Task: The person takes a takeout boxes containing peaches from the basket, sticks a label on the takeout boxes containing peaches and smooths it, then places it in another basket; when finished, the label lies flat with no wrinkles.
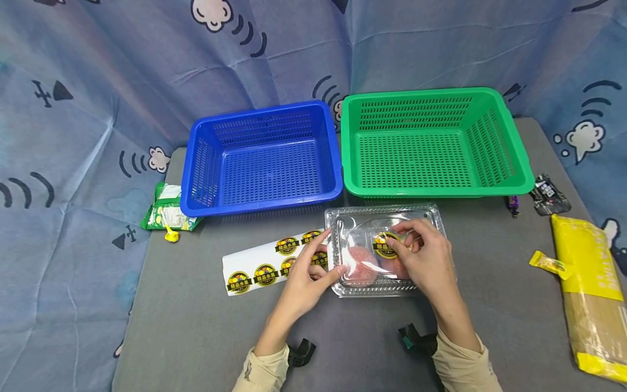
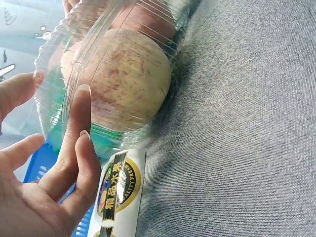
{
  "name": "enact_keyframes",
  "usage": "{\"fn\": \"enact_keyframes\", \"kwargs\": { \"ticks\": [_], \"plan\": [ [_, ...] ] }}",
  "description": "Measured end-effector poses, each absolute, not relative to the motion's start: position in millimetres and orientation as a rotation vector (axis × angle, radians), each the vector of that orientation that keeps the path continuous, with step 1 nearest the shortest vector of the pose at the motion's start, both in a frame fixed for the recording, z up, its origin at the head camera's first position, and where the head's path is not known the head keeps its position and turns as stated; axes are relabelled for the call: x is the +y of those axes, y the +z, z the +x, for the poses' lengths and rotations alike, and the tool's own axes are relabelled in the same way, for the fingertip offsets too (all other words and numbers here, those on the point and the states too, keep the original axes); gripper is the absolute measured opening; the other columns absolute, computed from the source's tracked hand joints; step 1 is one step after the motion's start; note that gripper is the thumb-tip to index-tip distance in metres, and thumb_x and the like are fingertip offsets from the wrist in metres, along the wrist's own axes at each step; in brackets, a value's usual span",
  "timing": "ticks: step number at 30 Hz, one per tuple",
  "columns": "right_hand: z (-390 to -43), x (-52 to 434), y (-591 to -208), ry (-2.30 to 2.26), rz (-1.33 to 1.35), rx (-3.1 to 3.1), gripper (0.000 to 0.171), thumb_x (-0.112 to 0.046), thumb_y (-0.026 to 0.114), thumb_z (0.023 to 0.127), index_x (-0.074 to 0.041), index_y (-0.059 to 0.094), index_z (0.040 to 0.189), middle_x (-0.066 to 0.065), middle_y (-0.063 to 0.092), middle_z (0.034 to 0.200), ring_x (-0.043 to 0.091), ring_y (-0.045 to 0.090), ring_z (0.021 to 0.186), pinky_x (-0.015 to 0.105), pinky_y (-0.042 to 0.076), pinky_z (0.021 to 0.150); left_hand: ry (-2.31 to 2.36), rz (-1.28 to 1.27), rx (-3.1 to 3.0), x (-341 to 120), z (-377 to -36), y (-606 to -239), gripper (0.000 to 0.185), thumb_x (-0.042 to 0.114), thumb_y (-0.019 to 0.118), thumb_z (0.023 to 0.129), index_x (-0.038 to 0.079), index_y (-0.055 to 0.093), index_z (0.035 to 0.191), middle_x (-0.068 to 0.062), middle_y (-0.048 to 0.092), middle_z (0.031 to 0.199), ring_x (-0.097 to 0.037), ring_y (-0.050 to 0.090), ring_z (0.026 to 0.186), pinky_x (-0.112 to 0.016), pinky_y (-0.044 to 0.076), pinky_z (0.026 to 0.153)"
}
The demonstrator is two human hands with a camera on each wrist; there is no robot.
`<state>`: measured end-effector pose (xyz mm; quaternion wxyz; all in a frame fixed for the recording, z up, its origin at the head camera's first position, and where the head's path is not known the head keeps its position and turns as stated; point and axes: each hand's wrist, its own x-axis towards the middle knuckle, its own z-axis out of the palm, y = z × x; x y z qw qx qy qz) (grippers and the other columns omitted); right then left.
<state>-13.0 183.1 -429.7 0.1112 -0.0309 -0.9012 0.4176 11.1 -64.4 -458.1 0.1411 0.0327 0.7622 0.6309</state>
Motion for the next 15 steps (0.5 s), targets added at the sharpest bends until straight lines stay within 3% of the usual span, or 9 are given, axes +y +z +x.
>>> {"fn": "enact_keyframes", "kwargs": {
  "ticks": [15],
  "plan": [
    [-13.3, 180.8, -428.0, 1.23, -0.182, -2.572, 0.014, 0.009, 0.08, 0.087, 0.001, 0.075, 0.097, 0.012, 0.064, 0.084, 0.004, 0.049, 0.068, 0.01, 0.036, 0.061, 1.83, 0.093, 2.173, -65.4, 11.0, -458.7, 0.079, 0.019, 0.081, 0.095, 0.041, 0.042, 0.161, -0.012, 0.056, 0.14, -0.034, 0.069, 0.07, -0.02, 0.054, 0.065]
  ]
}}
